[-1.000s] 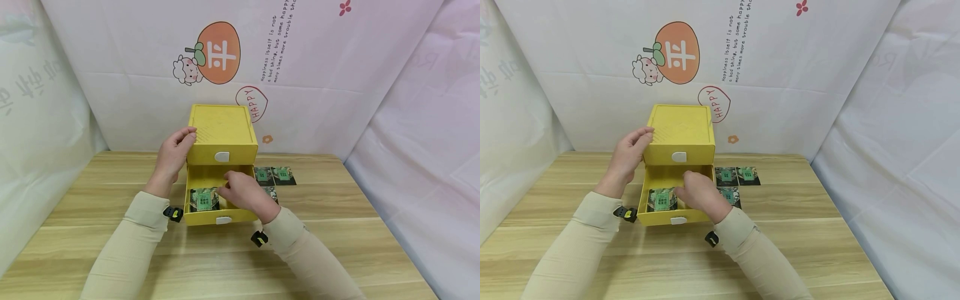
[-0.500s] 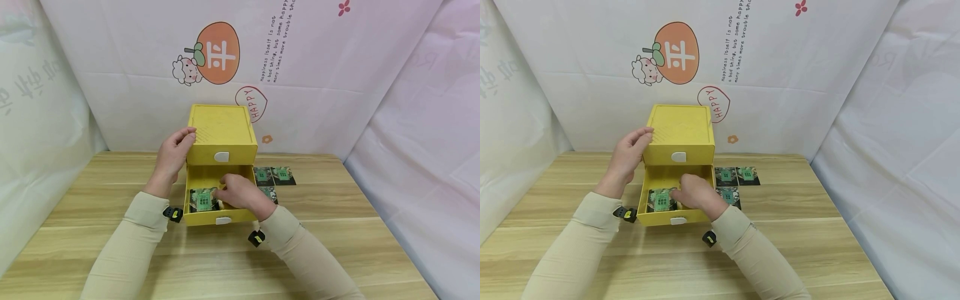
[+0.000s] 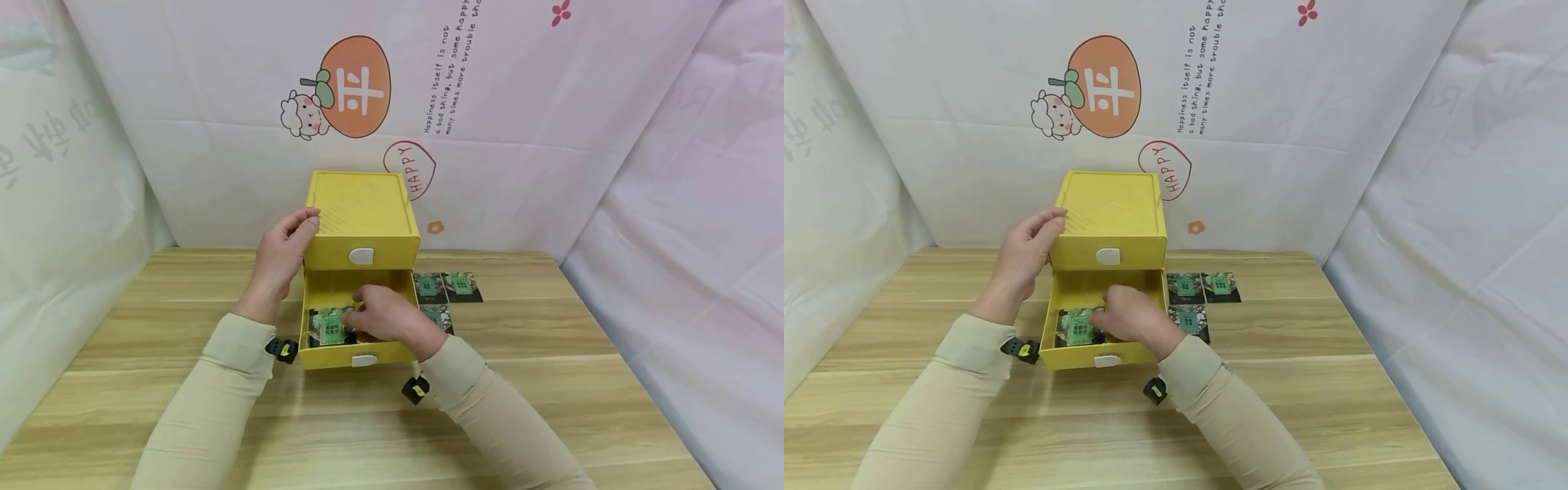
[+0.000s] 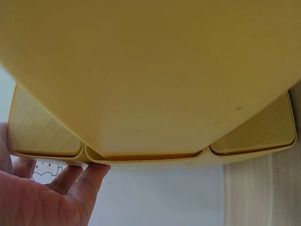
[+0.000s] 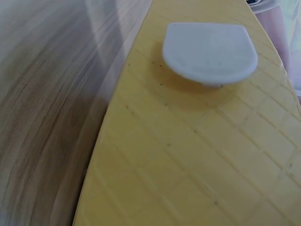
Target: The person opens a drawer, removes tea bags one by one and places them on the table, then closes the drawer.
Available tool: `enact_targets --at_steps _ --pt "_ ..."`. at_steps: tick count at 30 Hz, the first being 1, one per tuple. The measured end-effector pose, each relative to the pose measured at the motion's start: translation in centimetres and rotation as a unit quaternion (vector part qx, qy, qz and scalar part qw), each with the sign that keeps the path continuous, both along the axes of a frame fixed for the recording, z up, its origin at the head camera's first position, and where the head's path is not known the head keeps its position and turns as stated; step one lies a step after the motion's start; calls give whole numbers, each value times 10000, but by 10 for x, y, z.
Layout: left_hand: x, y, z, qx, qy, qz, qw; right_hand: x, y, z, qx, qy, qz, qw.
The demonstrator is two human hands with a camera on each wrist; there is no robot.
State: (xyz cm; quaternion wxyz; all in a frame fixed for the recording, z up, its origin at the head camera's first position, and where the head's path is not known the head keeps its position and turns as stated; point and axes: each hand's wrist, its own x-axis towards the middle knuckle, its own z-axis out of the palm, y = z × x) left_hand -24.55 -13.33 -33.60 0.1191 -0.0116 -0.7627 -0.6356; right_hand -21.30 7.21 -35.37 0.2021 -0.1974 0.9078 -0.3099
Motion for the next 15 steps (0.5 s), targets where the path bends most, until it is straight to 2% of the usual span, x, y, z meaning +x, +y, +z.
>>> enact_targets --at_steps 15 --pt "0 0 0 -9 -13 21 10000 1 -2 1 35 -79 -35 10000"
